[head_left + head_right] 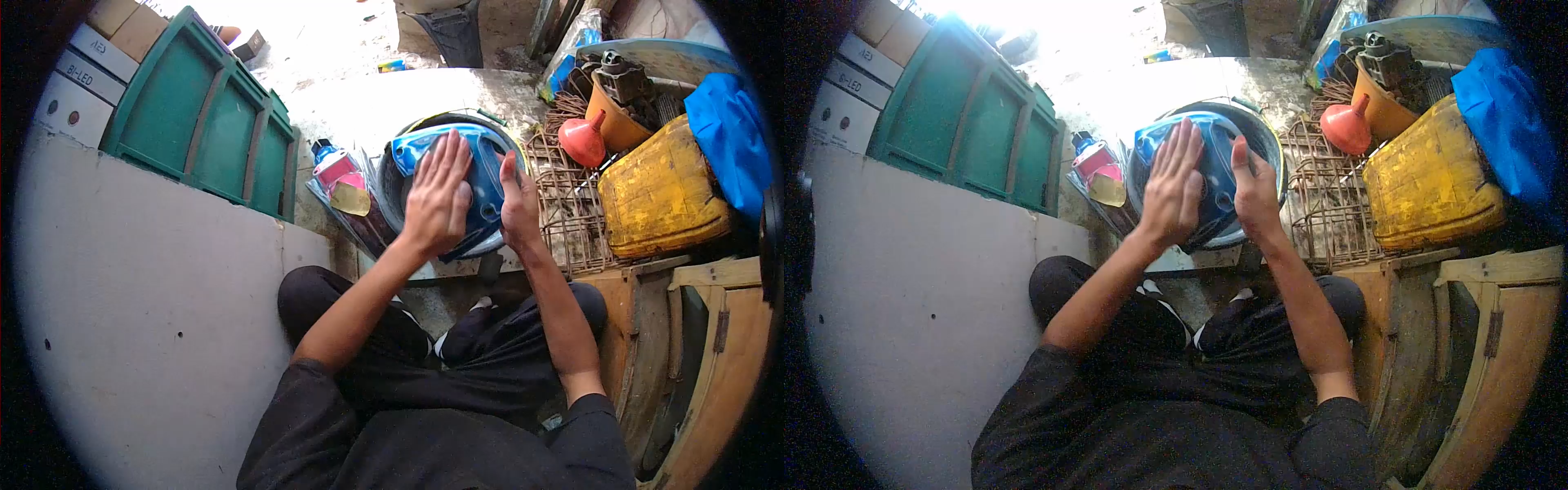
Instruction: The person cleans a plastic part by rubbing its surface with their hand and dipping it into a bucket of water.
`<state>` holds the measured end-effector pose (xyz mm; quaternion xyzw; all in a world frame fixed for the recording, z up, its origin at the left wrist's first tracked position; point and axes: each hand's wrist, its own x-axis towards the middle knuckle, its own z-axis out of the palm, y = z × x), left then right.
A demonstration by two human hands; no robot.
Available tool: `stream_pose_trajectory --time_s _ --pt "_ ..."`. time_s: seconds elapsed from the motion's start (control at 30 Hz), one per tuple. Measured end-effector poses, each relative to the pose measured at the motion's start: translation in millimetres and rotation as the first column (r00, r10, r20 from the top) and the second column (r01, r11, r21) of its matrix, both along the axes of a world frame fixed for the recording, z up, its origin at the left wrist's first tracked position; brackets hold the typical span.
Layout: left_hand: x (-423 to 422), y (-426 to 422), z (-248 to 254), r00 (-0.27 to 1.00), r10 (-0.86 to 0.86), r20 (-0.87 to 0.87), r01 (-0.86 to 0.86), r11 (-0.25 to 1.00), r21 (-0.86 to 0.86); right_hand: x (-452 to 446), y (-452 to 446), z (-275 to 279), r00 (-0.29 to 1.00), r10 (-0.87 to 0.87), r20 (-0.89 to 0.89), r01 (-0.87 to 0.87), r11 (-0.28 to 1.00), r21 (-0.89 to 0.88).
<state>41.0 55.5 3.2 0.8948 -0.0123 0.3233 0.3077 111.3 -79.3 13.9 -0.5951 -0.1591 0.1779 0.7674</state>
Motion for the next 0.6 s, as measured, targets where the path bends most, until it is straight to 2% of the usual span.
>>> stream_pose_trajectory --time_s 0.03,0.07,0.1,0.17,0.23,0.27,0.3,0.37,0.43,0.5,0.53,0.57,0.6 --pt "3 8 -2 0.999 -0.034 -0.02 0.034 0.999 0.019 3 -3 -3 0.999 0.037 -0.005 -0.037 0.999 0.004" --pt "17 21 -11 0.997 0.071 -0.011 -0.071 0.997 -0.031 1 -4 -7 0.998 0.056 0.006 -0.056 0.995 -0.087" --pt "25 30 -9 0.977 0.195 -0.085 -0.206 0.969 -0.137 1 -1 -8 0.997 0.078 0.025 -0.073 0.983 -0.171" --pt "25 28 -7 0.977 0.172 -0.125 -0.205 0.918 -0.34 2 1 -7 0.989 0.131 0.063 -0.122 0.984 -0.133" --pt "6 2 -10 0.999 0.018 0.032 -0.015 0.997 -0.079 9 -5 -2 0.985 0.135 -0.105 -0.147 0.981 -0.123" --pt "-9 -10 8 0.999 -0.044 -0.005 0.045 0.995 0.086 16 1 -21 0.999 -0.015 -0.028 0.011 0.992 -0.126" --pt "-5 -5 6 0.999 -0.054 -0.005 0.054 0.995 0.084 18 1 -11 0.999 -0.025 -0.028 0.021 0.992 -0.128" --pt "0 10 -3 0.992 -0.123 0.028 0.123 0.992 0.01 9 -4 11 0.98 0.086 -0.177 -0.12 0.975 -0.189" --pt "5 19 6 0.997 0.065 -0.051 -0.074 0.975 -0.208 6 -1 11 0.972 0.14 -0.187 -0.162 0.981 -0.107" --pt "1 12 -1 1.0 0.014 0.024 -0.012 0.997 -0.073 4 1 6 0.952 0.167 -0.255 -0.199 0.974 -0.104" --pt "-3 2 -5 0.992 -0.085 0.095 0.087 0.996 -0.025 6 1 4 0.976 0.099 -0.194 -0.142 0.965 -0.222" --pt "-9 -9 -11 0.985 -0.138 0.107 0.143 0.989 -0.036 10 -2 4 0.978 0.092 -0.189 -0.133 0.966 -0.222" --pt "-9 -9 -7 0.994 -0.104 0.037 0.102 0.993 0.063 12 -7 3 0.989 0.1 -0.109 -0.129 0.941 -0.314"
